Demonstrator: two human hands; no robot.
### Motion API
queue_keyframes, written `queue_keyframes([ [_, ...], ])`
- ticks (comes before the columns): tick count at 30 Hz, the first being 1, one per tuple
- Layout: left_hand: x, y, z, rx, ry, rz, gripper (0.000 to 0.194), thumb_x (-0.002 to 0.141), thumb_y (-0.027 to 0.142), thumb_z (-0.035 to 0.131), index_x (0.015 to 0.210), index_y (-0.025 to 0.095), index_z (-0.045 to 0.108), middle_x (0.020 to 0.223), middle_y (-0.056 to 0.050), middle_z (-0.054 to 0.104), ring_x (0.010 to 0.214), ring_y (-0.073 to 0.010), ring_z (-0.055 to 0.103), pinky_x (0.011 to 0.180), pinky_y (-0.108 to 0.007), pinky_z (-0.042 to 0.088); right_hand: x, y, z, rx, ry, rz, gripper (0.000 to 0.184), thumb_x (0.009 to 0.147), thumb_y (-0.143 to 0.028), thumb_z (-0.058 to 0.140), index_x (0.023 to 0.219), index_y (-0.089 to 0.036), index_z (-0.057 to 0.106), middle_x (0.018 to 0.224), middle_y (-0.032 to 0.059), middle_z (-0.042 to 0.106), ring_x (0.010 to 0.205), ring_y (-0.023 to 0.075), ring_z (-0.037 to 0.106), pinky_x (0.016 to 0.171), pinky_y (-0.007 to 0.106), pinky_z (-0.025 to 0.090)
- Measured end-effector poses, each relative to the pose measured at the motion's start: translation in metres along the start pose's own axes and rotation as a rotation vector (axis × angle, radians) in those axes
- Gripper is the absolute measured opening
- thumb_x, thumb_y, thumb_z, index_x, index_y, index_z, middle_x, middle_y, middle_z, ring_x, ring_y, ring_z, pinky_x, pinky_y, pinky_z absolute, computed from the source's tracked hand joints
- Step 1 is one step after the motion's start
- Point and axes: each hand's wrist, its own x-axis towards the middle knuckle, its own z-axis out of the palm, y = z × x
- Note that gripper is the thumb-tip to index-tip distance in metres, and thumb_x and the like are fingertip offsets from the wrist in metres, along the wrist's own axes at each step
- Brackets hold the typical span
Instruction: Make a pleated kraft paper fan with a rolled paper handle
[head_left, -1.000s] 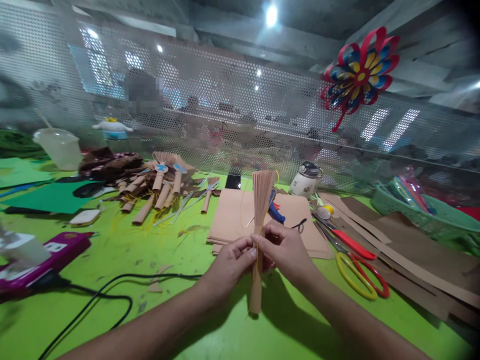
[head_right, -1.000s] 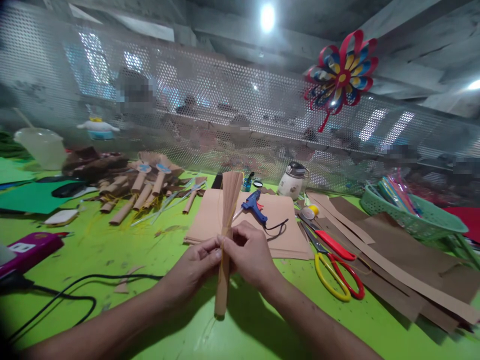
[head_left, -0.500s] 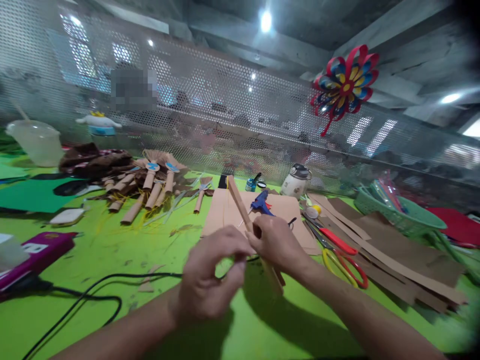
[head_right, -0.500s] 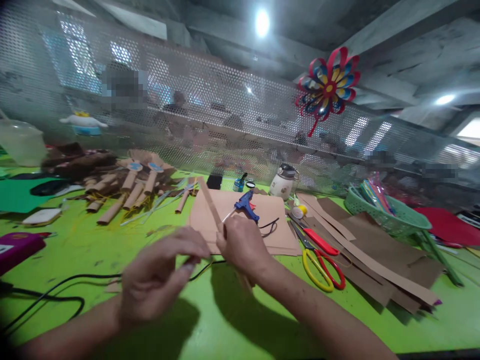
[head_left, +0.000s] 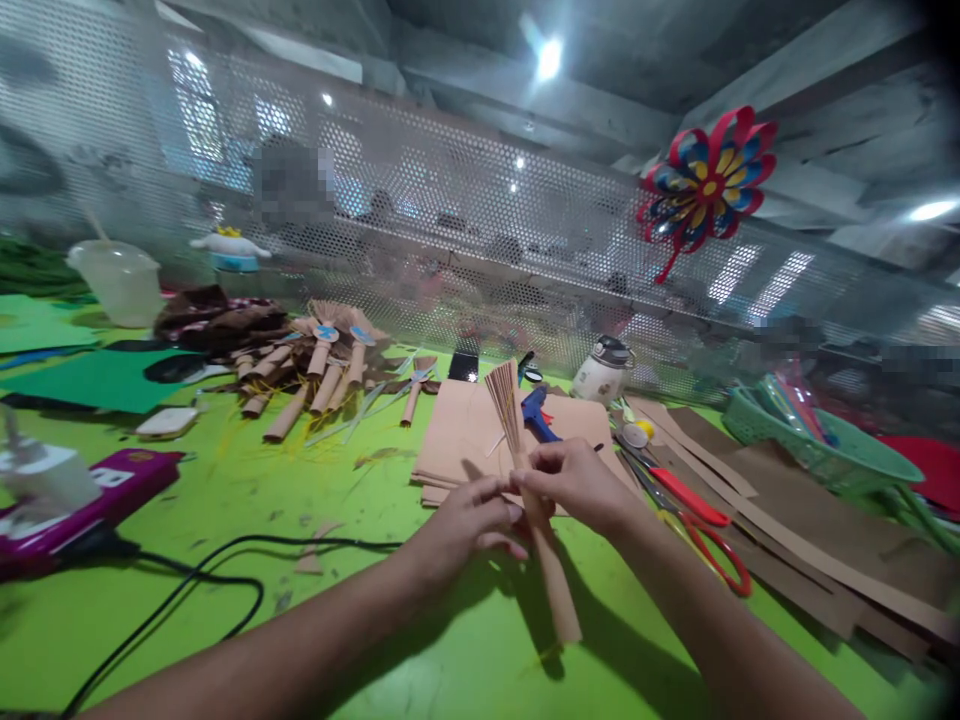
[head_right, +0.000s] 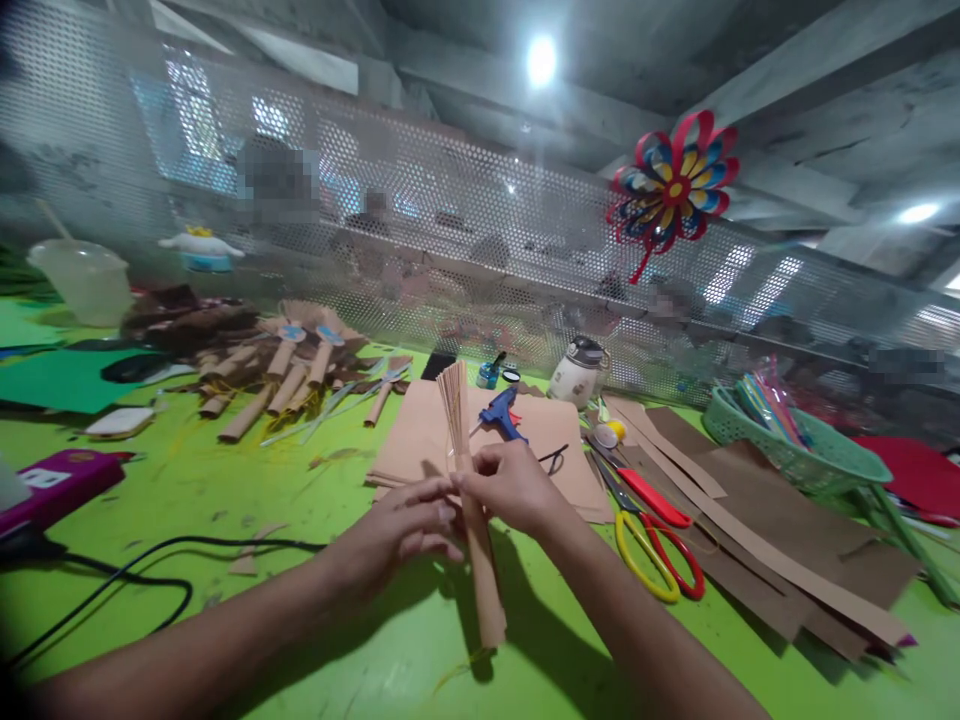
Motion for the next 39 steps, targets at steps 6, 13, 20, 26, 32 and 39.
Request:
queue_keyframes([
  [6, 0.002, -0.005, -0.001, -0.103, 0.152, 0.057, 0.035, 0.080, 0.029, 0.071, 0.107, 0.012, 0.057, 0.089, -0.013, 0.072, 0.080, -0.0198, 0.068, 0.073, -0.030, 0.051, 0.004, 0.006, 0.010, 0.269, -0.049, 0.067, 0.030, 0.068, -0.041, 0.070, 0.060, -0.015, 0.057, 0.050, -0.0028, 0.054, 0.045, 0.0090, 0.048, 0.044, 0.022, 0.037],
  [13, 0.005, -0.007, -0.003, -0.117, 0.238, 0.014, 0.053, 0.069, 0.020, 0.079, 0.115, 0.013, 0.053, 0.087, -0.011, 0.073, 0.075, -0.0212, 0.070, 0.064, -0.030, 0.055, 0.007, 0.006, 0.015, 0.467, -0.085, 0.120, 0.041, 0.052, -0.045, 0.082, 0.057, -0.013, 0.058, 0.047, -0.0052, 0.051, 0.044, 0.0060, 0.042, 0.044, 0.020, 0.031],
  [20, 0.008, -0.010, -0.007, -0.176, 0.319, -0.019, 0.045, 0.067, 0.005, 0.075, 0.105, 0.015, 0.054, 0.081, -0.006, 0.073, 0.069, -0.0181, 0.070, 0.065, -0.030, 0.057, 0.011, 0.014, 0.033, 0.572, -0.033, 0.152, 0.039, 0.051, -0.041, 0.082, 0.055, -0.016, 0.052, 0.047, -0.0056, 0.051, 0.043, 0.0066, 0.042, 0.044, 0.021, 0.030],
  [26, 0.006, -0.005, -0.010, -0.162, 0.281, 0.026, 0.039, 0.072, 0.010, 0.073, 0.105, 0.016, 0.053, 0.082, -0.005, 0.072, 0.072, -0.0187, 0.071, 0.070, -0.031, 0.058, -0.001, 0.021, 0.031, 0.539, 0.033, 0.092, 0.040, 0.066, -0.051, 0.076, 0.068, -0.013, 0.062, 0.060, -0.0023, 0.056, 0.054, 0.0087, 0.046, 0.052, 0.023, 0.036],
  [32, 0.007, 0.003, -0.007, -0.136, 0.346, 0.102, 0.040, 0.074, 0.009, 0.071, 0.110, 0.014, 0.055, 0.092, -0.006, 0.071, 0.079, -0.0169, 0.069, 0.074, -0.030, 0.058, -0.039, 0.032, 0.027, 0.407, -0.027, 0.093, 0.039, 0.077, -0.051, 0.068, 0.080, -0.013, 0.063, 0.070, 0.0006, 0.060, 0.063, 0.0114, 0.051, 0.059, 0.025, 0.038],
  [39, 0.007, 0.003, -0.006, -0.161, 0.302, 0.071, 0.023, 0.077, 0.009, 0.068, 0.099, 0.010, 0.065, 0.093, -0.008, 0.072, 0.081, -0.0154, 0.067, 0.077, -0.025, 0.056, -0.046, 0.043, 0.037, 0.470, -0.036, 0.118, 0.043, 0.076, -0.057, 0.067, 0.077, -0.014, 0.060, 0.064, 0.0011, 0.060, 0.056, 0.0108, 0.050, 0.053, 0.025, 0.038],
])
